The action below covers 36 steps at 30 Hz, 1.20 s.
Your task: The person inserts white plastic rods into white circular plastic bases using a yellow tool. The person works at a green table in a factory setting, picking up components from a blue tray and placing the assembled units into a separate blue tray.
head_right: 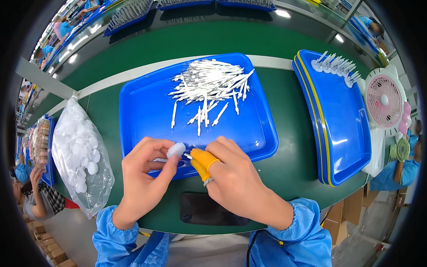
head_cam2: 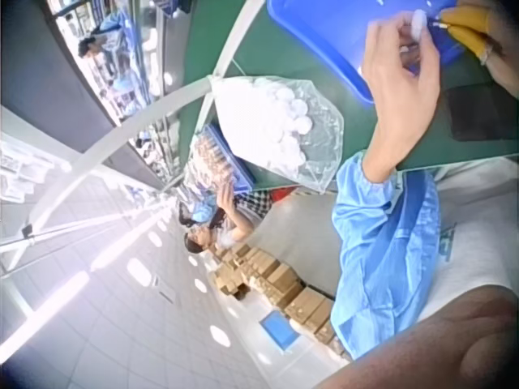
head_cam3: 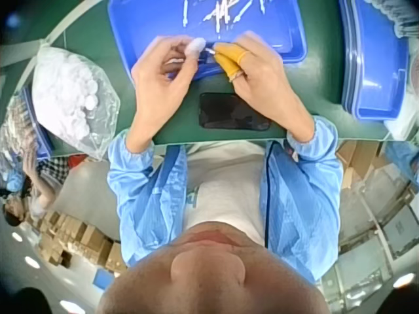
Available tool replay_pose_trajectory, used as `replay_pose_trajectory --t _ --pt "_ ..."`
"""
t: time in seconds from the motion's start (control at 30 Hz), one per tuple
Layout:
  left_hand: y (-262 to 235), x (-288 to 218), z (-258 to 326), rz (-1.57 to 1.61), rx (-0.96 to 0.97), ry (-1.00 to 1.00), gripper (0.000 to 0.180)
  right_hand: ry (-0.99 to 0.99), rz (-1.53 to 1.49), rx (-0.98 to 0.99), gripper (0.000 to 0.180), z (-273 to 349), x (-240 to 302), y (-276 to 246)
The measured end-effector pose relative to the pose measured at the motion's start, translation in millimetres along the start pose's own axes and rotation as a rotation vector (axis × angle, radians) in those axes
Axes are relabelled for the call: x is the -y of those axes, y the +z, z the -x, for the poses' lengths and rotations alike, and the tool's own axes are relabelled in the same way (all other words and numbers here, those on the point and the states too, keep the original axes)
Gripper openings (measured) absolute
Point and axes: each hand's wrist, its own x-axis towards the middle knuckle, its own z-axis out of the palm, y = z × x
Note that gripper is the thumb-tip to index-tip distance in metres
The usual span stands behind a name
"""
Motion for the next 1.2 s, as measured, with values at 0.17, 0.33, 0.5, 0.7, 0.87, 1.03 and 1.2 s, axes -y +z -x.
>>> replay_pose_trajectory --t 0.17,0.33,0.5,0.7,0.87,1.03,1.2 --pt "2.1 -0.7 1.7 -0.071 0.023 0.044 0.014 0.021 0.026 0.019 0.042 -1.5 2.0 3.6" --pt "6.8 0.9 2.9 -0.139 -0.006 0.161 0.014 0.009 -0.002 -0.005 0.044 0.5 6.7 10.1" --pt "8.7 1.8 7.8 -0.193 -0.042 0.209 0.019 0.002 -0.001 -0.088 0.04 2.7 11.1 12.4" --pt "11.9 5.0 13.4 -0.21 -0.006 0.166 0.02 0.077 -0.002 -0.113 0.036 -1.1 15.9 21.1" --pt "5.0 11.8 2.4 -0.234 -0.085 0.139 0.018 0.057 0.194 -0.047 0.036 -21.8 -18.1 -8.0" --pt "-4.8 2.1 -2.4 -0.134 -0.025 0.001 0.017 0.025 0.515 0.009 0.031 -29.6 -45.3 -20.1" --pt "-5.7 2.1 -3.2 -0.011 0.009 -0.074 0.019 0.034 0.347 0.142 0.035 -18.6 -20.7 -26.5"
